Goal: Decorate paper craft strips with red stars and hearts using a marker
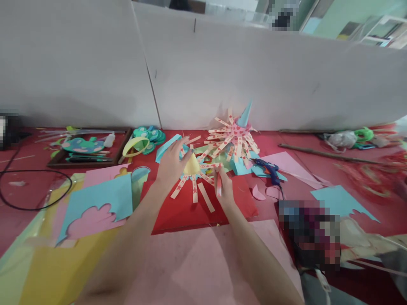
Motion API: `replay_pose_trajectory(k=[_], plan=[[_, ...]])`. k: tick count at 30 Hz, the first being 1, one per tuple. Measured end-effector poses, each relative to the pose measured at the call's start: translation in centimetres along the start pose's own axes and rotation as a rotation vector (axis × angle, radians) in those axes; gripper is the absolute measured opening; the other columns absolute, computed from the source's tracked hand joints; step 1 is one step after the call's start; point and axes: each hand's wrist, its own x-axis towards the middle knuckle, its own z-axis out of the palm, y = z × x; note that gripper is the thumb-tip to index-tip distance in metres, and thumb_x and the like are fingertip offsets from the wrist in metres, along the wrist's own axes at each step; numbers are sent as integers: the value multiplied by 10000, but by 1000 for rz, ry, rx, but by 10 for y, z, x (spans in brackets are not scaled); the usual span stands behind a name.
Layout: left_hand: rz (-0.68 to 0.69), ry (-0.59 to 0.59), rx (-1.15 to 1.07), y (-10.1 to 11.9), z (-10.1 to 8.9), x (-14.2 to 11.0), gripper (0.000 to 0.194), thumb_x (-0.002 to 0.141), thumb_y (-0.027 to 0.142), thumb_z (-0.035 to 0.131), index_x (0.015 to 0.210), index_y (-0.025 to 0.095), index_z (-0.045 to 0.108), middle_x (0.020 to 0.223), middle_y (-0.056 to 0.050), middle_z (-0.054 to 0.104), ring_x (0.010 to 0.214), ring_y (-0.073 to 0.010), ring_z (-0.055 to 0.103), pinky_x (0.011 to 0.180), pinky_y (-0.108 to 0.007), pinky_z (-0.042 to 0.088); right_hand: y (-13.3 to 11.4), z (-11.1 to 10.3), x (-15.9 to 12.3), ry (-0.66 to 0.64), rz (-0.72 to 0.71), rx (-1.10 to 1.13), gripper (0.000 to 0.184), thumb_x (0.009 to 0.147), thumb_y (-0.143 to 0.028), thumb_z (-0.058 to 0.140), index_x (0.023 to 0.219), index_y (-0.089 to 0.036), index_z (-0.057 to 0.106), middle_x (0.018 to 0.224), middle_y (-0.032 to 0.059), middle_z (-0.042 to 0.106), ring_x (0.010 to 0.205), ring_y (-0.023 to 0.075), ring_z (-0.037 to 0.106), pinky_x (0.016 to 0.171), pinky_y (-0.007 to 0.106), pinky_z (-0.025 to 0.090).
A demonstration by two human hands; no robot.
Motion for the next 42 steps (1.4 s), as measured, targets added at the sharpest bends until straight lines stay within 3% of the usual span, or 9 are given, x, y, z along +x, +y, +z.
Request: replay_pose_trajectory(k=[5,11,14,17,26,29,37,42], plan=[[48,-84,86,10,2,-2,363,842,219,465,1204,211,476,1225,-52,566,1147,-183,494,975,-344,393,-13,-6,-9,-180,-71,-176,147,832,-292,460,886,-213,571,805,59,629,818,213,541,678,287,423],[68,-154,125,2,5,0,288,855,224,444,1122,208,552,1162,-42,610,1095,-185,526,938,-343,413,-18,-7,-12,-263,-141,-313,87,769,-246,527,847,-207,524,778,56,589,787,216,506,669,290,398],[53,-156,123,2,4,0,258,855,221,444,1066,195,589,1117,-45,633,1062,-182,544,907,-323,426,-17,-6,-11,-292,-124,-264,15,779,-199,494,781,-209,505,744,40,586,749,197,497,634,271,385],[44,-155,125,4,3,1,233,849,244,455,1011,194,615,1080,-50,648,1026,-182,562,891,-316,431,-16,-5,-9,-314,-118,-164,63,776,-178,490,722,-209,482,736,25,596,721,176,500,629,261,384],[-5,-180,66,7,-4,-1,226,845,241,447,976,231,631,1052,-36,653,1004,-168,572,888,-313,434,-14,-1,-14,-344,-70,31,38,794,-206,469,761,-210,486,757,19,548,658,139,537,619,253,434],[-25,-186,57,8,-6,-3,238,851,245,433,971,221,637,1047,-46,653,982,-169,580,868,-310,440,-12,-2,-13,-258,-77,117,57,785,-201,480,728,-209,480,741,11,537,663,136,535,633,261,444],[-16,-195,17,1,-13,-1,250,851,268,430,988,229,636,1041,-29,657,967,-165,586,842,-295,440,-2,-21,4,174,57,378,181,720,-316,582,697,-211,437,729,-8,515,712,136,554,720,312,486],[4,-216,9,0,-23,-1,251,850,262,419,971,241,639,1027,-18,659,954,-159,588,834,-285,432,10,-41,9,300,61,-51,125,773,-317,527,737,-199,507,672,0,540,629,141,517,610,282,425]])
